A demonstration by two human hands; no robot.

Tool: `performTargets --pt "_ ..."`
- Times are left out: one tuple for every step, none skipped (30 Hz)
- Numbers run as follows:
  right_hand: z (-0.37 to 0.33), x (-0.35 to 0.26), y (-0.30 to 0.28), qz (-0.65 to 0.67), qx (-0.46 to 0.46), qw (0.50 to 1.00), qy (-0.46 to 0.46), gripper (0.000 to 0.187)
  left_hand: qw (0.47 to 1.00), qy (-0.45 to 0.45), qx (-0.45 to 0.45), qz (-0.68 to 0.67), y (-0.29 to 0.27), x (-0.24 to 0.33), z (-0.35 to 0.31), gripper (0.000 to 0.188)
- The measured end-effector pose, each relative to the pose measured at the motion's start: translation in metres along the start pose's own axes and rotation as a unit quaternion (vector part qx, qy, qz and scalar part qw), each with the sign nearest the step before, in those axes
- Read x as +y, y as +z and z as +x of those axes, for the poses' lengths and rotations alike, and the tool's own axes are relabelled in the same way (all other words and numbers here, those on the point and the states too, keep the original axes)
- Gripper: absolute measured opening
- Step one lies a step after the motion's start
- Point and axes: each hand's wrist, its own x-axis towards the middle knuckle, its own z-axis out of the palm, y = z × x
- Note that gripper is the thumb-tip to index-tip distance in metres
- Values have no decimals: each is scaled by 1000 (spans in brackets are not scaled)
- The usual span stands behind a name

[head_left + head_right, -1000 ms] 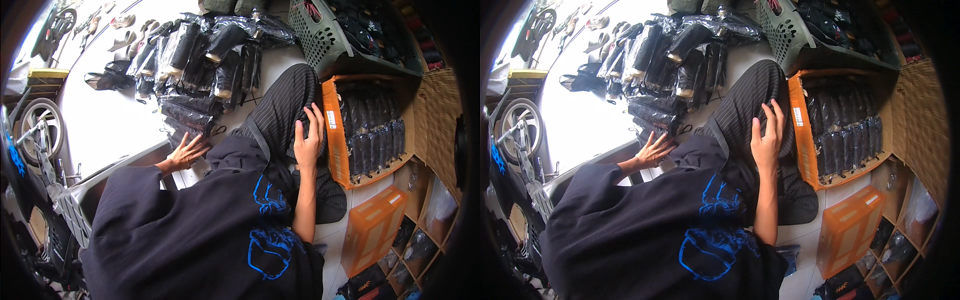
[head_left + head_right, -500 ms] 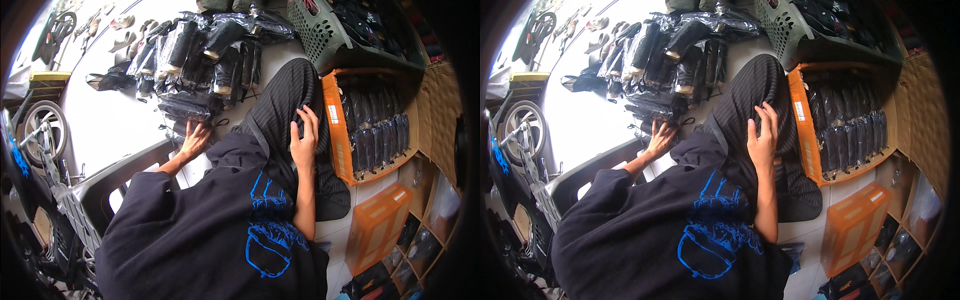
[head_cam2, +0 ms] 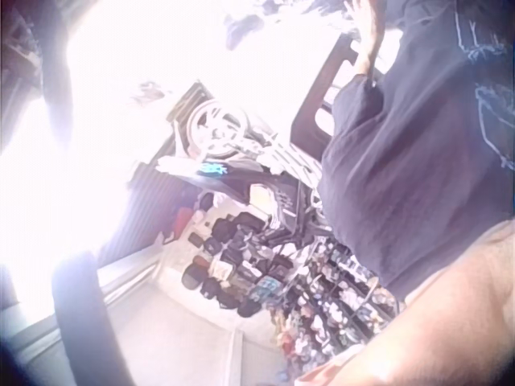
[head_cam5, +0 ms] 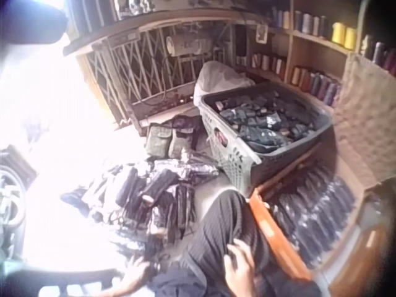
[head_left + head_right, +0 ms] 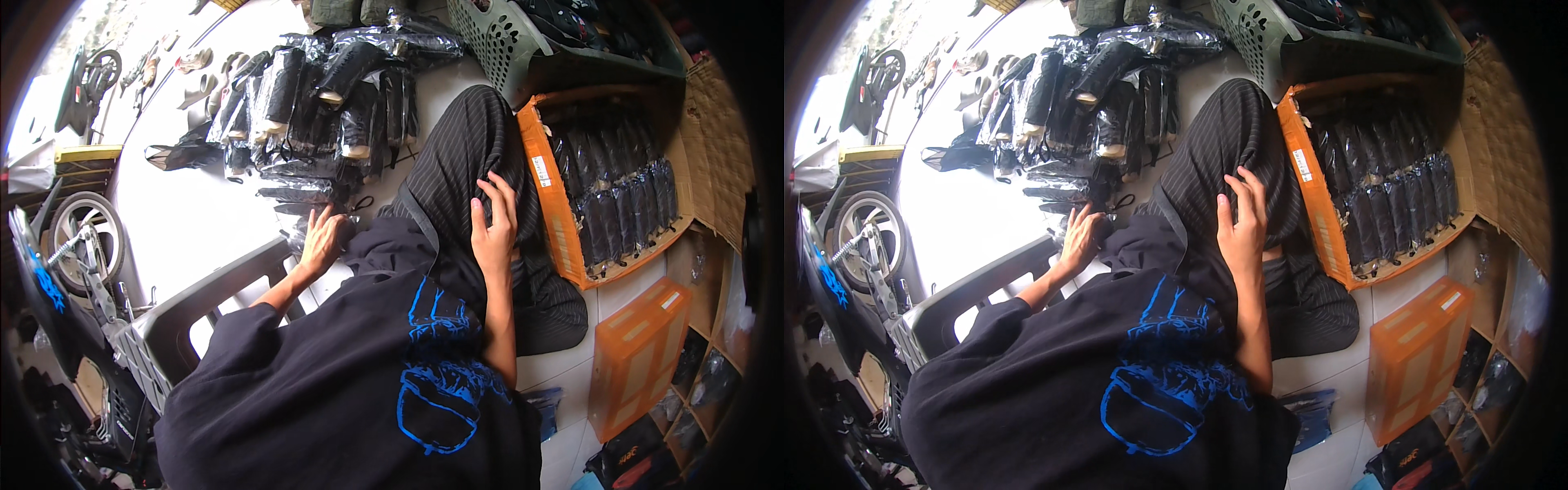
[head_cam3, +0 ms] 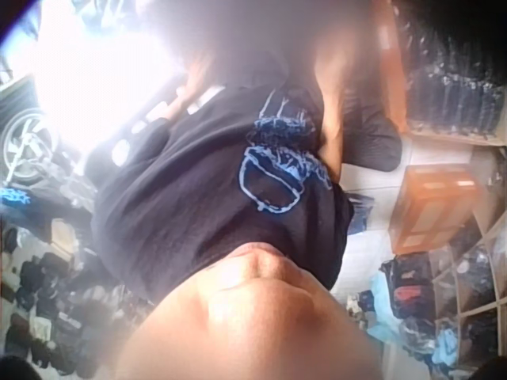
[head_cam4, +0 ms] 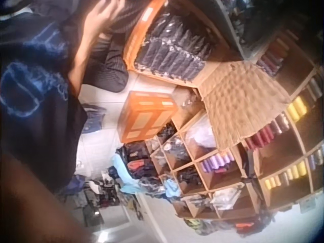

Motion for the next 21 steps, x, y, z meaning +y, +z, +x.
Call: performTargets --pt "0 -1 0 6 -2 1000 3 26 999 -13 21 -38 -4 5 2 44" --pt "-1 -1 0 6 -1 1000 2 25 999 -3 23 -22 -15 13 6 50" --pt "-2 0 0 7 1 1000 1 25 997 -54 4 -51 -26 24 12 53" --pt "-2 0 0 8 5 1000 1 25 991 -103 -17 -78 -43 39 23 57" --pt "-3 0 1 18 6 1000 4 24 982 -153 -37 -106 -51 46 29 61" --pt "-4 0 2 28 7 1000 7 24 984 -137 -1 -115 -49 37 33 69" --pt "-5 2 3 37 7 999 11 24 983 -131 29 -126 -57 38 42 66" --pt "-6 5 6 39 11 999 3 23 981 -135 37 -131 -66 39 53 66" --pt "-7 5 8 52 -2 998 19 24 980 -139 45 -136 -75 39 65 65" --pt "-6 2 11 67 -17 997 33 24 976 -148 57 -146 -80 40 74 64" --pt "-6 -1 15 82 -31 995 49 24 974 -144 48 -166 -81 39 80 63" --pt "-5 -2 20 66 -54 996 17 24 972 -141 40 -185 -82 38 85 62" --pt "-4 -3 28 71 -70 995 -3 25 969 -136 32 -206 -81 39 88 60" --pt "-5 -4 37 85 -94 992 -13 26 966 -148 20 -210 -78 40 88 61" --pt "-5 -6 45 100 -119 988 -23 27 964 -144 2 -224 -75 42 88 63" --pt "-5 -8 52 97 -147 984 -30 28 960 -141 -15 -241 -71 43 88 64" --pt "-5 -10 60 101 -167 980 -27 32 956 -139 -32 -258 -69 42 87 66" --pt "-5 -13 64 59 -187 980 -28 33 951 -133 -34 -278 -63 38 82 69" --pt "-3 -19 68 18 -209 977 -31 34 965 -109 8 -238 -56 33 72 68" --pt "0 -21 73 10 -208 977 -42 36 976 -82 48 -194 -50 29 60 68" --pt "5 -23 81 3 -206 977 -53 37 983 -56 88 -148 -46 25 46 67"
